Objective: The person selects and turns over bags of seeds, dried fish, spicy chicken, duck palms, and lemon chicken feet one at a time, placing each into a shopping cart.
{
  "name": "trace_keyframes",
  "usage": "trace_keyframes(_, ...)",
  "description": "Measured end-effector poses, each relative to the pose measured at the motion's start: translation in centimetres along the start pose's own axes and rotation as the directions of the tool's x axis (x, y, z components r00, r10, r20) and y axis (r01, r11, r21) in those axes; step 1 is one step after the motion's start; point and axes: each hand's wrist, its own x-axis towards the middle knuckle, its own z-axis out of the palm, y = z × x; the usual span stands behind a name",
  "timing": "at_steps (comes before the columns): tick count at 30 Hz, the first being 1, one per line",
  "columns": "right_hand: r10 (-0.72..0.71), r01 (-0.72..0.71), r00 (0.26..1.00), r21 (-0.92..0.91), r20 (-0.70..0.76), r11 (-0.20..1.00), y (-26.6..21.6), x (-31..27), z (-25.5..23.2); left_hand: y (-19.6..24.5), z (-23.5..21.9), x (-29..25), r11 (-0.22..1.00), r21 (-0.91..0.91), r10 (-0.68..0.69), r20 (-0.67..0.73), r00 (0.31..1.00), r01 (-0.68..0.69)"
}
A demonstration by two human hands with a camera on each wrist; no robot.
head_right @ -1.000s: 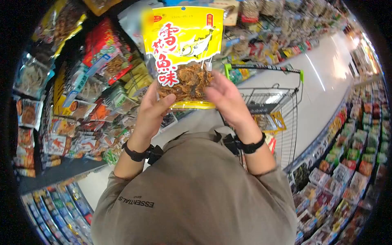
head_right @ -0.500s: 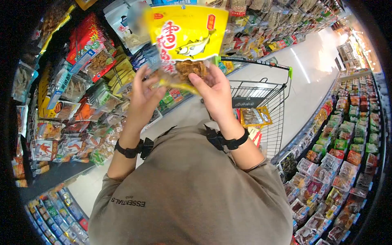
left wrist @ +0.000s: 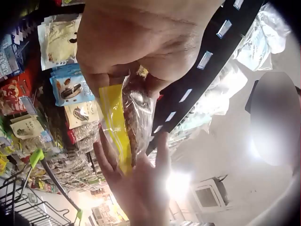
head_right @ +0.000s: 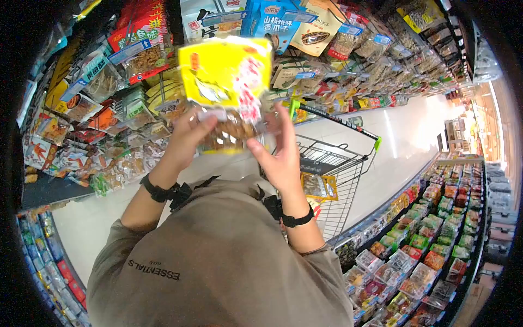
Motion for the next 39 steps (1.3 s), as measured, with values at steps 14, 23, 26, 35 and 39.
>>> trace_keyframes(14, 0.197, -0.183, 0.980, 0.335, -0.009, 0.924, 0.7, -0.5, 0.8, -2.3, 1.7, -1.0, 0.937, 0.284, 0.245, -0.126, 0.961, -0.202)
trace_keyframes(23, 0.024, -0.029, 0.996, 0.066, 0.081, 0.997, -0.2, -1.4, -0.5, -1.6, 0.5, -1.2, 0.984, -0.078, 0.148, -0.165, 0.975, -0.162)
trace_keyframes(26, 0.175, -0.198, 0.980, 0.320, 0.099, 0.927, 0.0, -2.1, 0.4, -1.5, 1.3, -2.1, 0.999, -0.007, 0.047, 0.029, 0.998, -0.047)
trace_keyframes(35, 0.545, -0.469, 0.838, 0.524, 0.010, 0.711, 12.9, -4.0, -8.3, -5.6, 0.6, -2.5, 0.928, 0.315, -0.242, 0.113, 0.964, 0.196)
trace_keyframes(39, 0.679, -0.290, 0.673, 0.741, -0.293, 0.606, 16.0, -9.3, -18.8, -5.5, -3.1, -1.8, 0.930, 0.276, -0.270, 0.069, 0.960, 0.242)
